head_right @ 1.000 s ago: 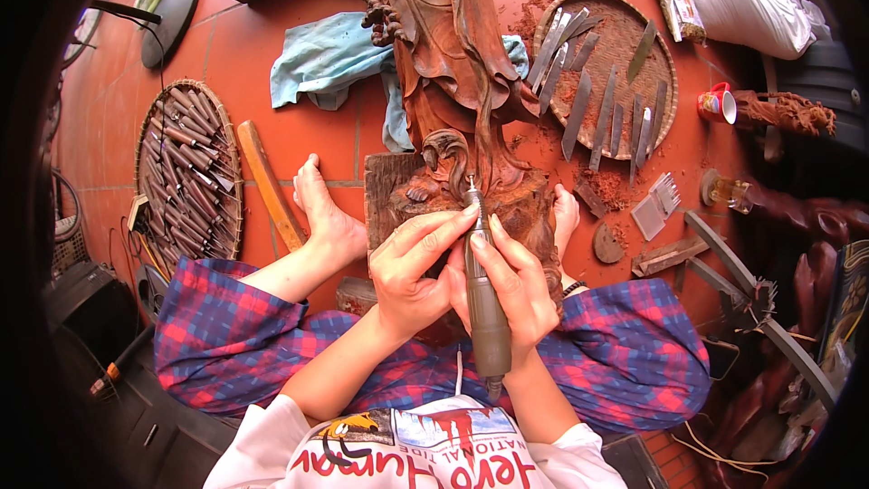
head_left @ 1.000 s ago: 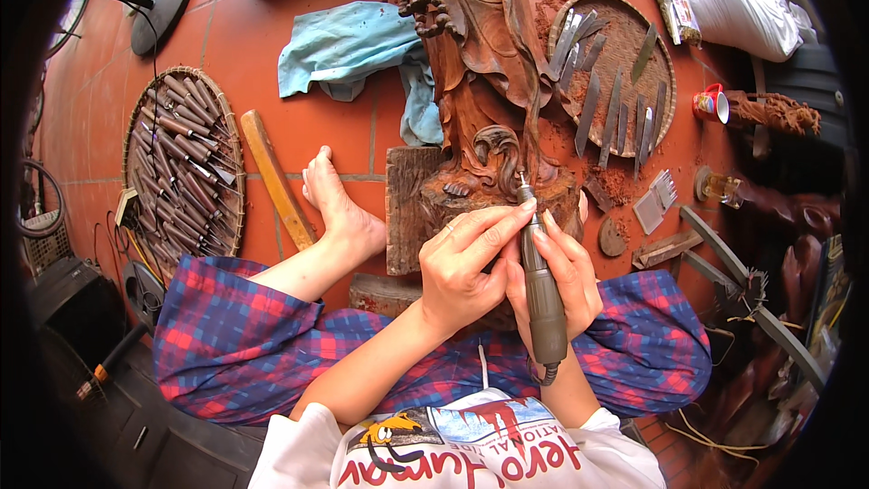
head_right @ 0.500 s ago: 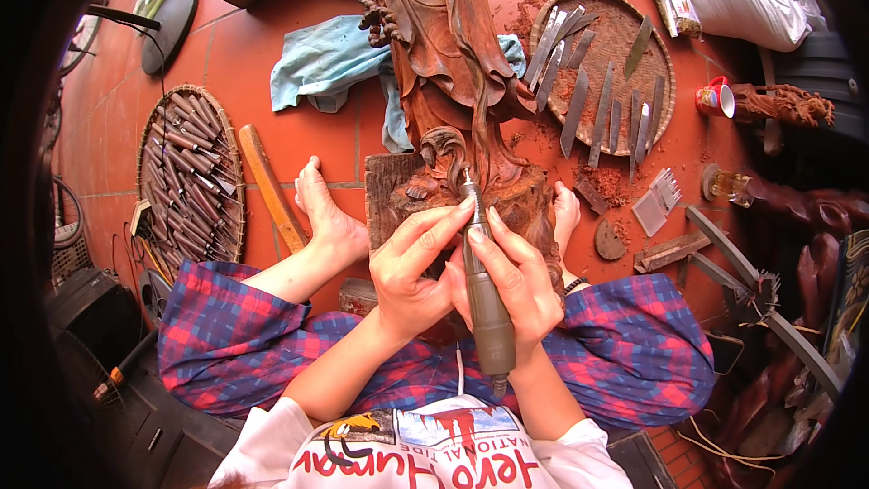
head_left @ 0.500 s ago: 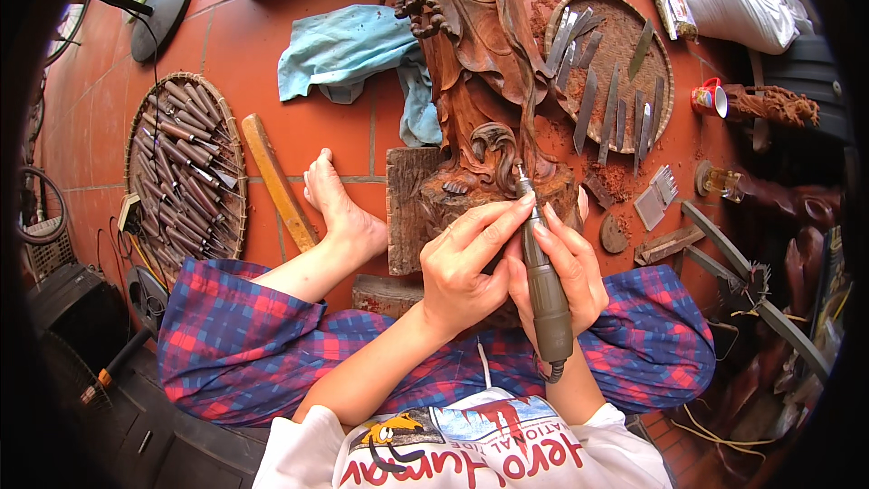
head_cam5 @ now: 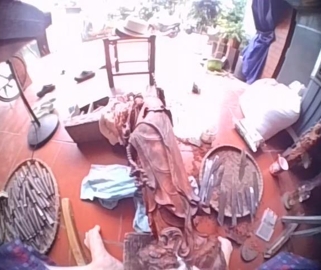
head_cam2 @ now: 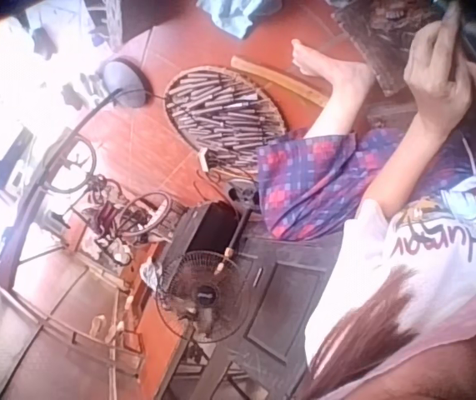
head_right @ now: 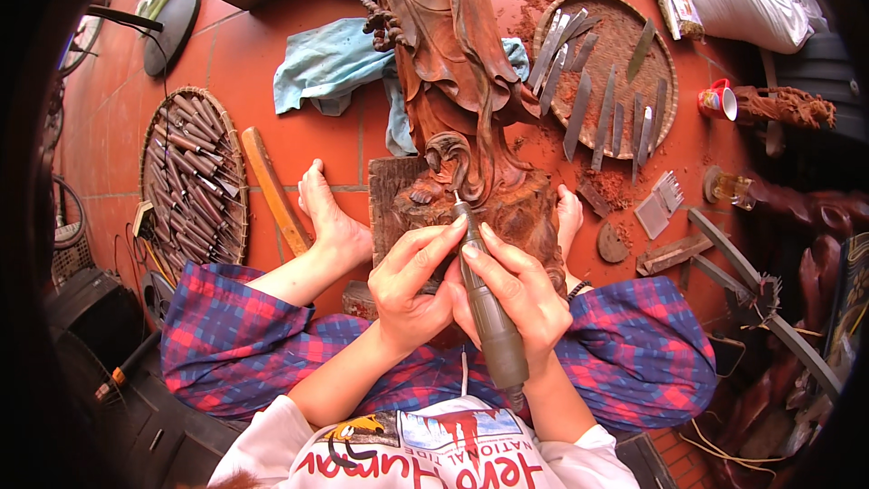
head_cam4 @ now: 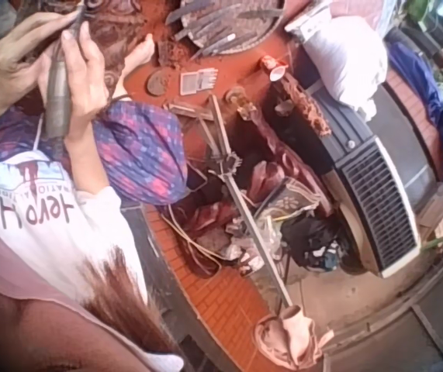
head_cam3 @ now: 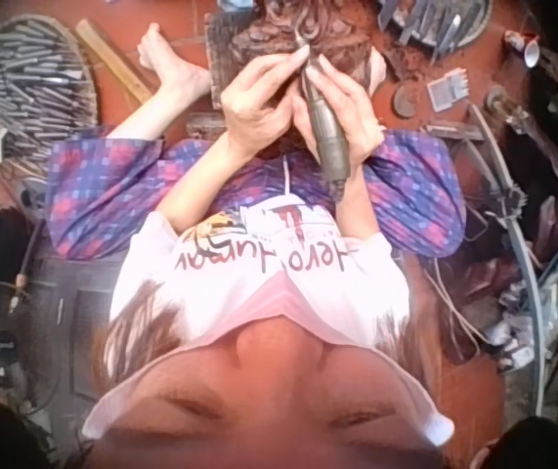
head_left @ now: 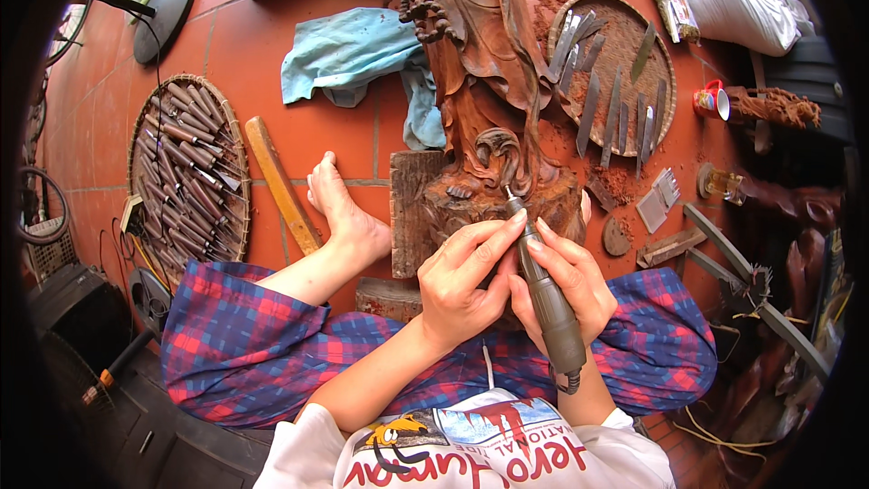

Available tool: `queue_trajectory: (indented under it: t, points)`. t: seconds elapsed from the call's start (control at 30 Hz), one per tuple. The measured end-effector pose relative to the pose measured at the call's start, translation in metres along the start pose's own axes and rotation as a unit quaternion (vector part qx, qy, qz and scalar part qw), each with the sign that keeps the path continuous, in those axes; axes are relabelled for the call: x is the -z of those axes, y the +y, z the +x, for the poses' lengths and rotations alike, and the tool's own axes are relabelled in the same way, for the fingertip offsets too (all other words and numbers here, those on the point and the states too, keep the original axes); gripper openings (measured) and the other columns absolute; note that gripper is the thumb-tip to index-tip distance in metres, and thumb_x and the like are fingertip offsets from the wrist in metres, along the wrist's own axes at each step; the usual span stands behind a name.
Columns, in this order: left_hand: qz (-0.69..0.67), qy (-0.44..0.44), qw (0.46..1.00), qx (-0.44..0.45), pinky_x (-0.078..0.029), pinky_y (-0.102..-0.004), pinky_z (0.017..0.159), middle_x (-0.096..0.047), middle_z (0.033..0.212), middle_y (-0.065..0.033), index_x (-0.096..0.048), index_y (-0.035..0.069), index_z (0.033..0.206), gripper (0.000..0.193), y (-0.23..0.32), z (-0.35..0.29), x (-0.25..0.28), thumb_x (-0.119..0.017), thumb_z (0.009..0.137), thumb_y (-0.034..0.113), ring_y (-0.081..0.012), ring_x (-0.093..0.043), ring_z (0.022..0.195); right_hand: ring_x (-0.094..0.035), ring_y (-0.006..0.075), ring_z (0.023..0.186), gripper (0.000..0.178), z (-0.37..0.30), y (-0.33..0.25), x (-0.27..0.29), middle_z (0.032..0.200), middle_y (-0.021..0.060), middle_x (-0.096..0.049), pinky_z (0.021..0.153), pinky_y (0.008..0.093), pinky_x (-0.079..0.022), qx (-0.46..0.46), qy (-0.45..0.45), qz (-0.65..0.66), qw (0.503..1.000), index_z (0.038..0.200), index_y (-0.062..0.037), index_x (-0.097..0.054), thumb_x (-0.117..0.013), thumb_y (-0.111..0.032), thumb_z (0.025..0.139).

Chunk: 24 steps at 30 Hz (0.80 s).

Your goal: The person sits on the floor and uses a rotary carving tool to shape and detail a large wooden sculpture. They hold the tool with both hands to guide it along the wood's surface, occasionally pausing to wipe away wood shavings with their hand.

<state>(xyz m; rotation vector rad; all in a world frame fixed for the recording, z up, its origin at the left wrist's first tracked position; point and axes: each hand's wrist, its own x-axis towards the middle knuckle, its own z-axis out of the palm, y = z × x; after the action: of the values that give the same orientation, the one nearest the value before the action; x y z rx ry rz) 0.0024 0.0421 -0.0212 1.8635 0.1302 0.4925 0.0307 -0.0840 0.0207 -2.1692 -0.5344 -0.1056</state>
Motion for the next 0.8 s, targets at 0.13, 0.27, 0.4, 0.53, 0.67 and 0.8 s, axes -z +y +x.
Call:
queue_trajectory:
  t: [0.13,0.27,0.4,0.53,0.67,0.8]
  points:
    - [-0.002,-0.004,1.000,0.001,-0.055,-0.0324,0.074,-0.068,0.100,-0.0118,-0.067,0.004,0.119,0.049,-0.002,0.007,-0.002,-0.069,0.071,-0.007,-0.0256,-0.068,0.085,-0.067,0.0298,0.100,0.036,0.005,0.003,-0.002,0.110,0.0219,-0.067,0.086,0.0356,-0.054,-0.008,0.005,0.000,1.000,0.107,-0.0003,-0.068,-0.077,-0.006,0.072]
    - [-0.032,-0.018,0.999,0.034,-0.055,-0.0329,0.077,-0.066,0.105,-0.0120,-0.066,0.005,0.121,0.052,-0.002,0.008,-0.006,-0.069,0.071,-0.007,-0.0260,-0.067,0.089,-0.067,0.0302,0.101,0.037,0.010,0.004,-0.001,0.111,0.0216,-0.067,0.088,0.0363,-0.053,-0.004,0.007,-0.015,1.000,0.108,-0.0006,-0.067,-0.077,-0.005,0.073]
    - [-0.028,-0.019,0.999,0.041,-0.055,-0.0324,0.075,-0.066,0.103,-0.0113,-0.066,0.005,0.121,0.051,-0.001,0.007,-0.005,-0.069,0.071,-0.007,-0.0253,-0.067,0.087,-0.068,0.0306,0.097,0.038,0.012,0.002,-0.002,0.105,0.0212,-0.068,0.089,0.0389,-0.054,-0.007,0.016,-0.016,1.000,0.106,0.0015,-0.069,-0.079,-0.003,0.069]
    - [-0.007,-0.005,1.000,0.017,-0.055,-0.0316,0.072,-0.067,0.100,-0.0106,-0.066,0.005,0.119,0.049,-0.001,0.003,-0.002,-0.070,0.072,-0.007,-0.0241,-0.068,0.084,-0.069,0.0303,0.096,0.038,0.007,-0.001,0.000,0.106,0.0214,-0.068,0.086,0.0376,-0.055,-0.020,-0.001,-0.005,1.000,0.105,0.0009,-0.069,-0.080,-0.004,0.069]
    - [-0.005,0.000,1.000,0.005,-0.055,-0.0310,0.070,-0.067,0.098,-0.0104,-0.067,0.004,0.118,0.047,0.001,0.000,0.000,-0.070,0.072,-0.007,-0.0235,-0.068,0.082,-0.069,0.0301,0.096,0.038,0.007,-0.005,0.007,0.106,0.0216,-0.068,0.086,0.0366,-0.054,-0.035,-0.022,0.013,0.999,0.105,0.0006,-0.069,-0.080,-0.005,0.069]
    - [-0.011,-0.004,1.000,0.006,-0.055,-0.0322,0.073,-0.067,0.099,-0.0111,-0.066,0.004,0.120,0.049,0.000,0.007,-0.004,-0.070,0.072,-0.006,-0.0247,-0.068,0.085,-0.069,0.0302,0.096,0.038,0.014,-0.001,0.004,0.104,0.0214,-0.069,0.087,0.0370,-0.054,-0.017,0.001,0.006,1.000,0.105,0.0013,-0.069,-0.080,-0.004,0.069]
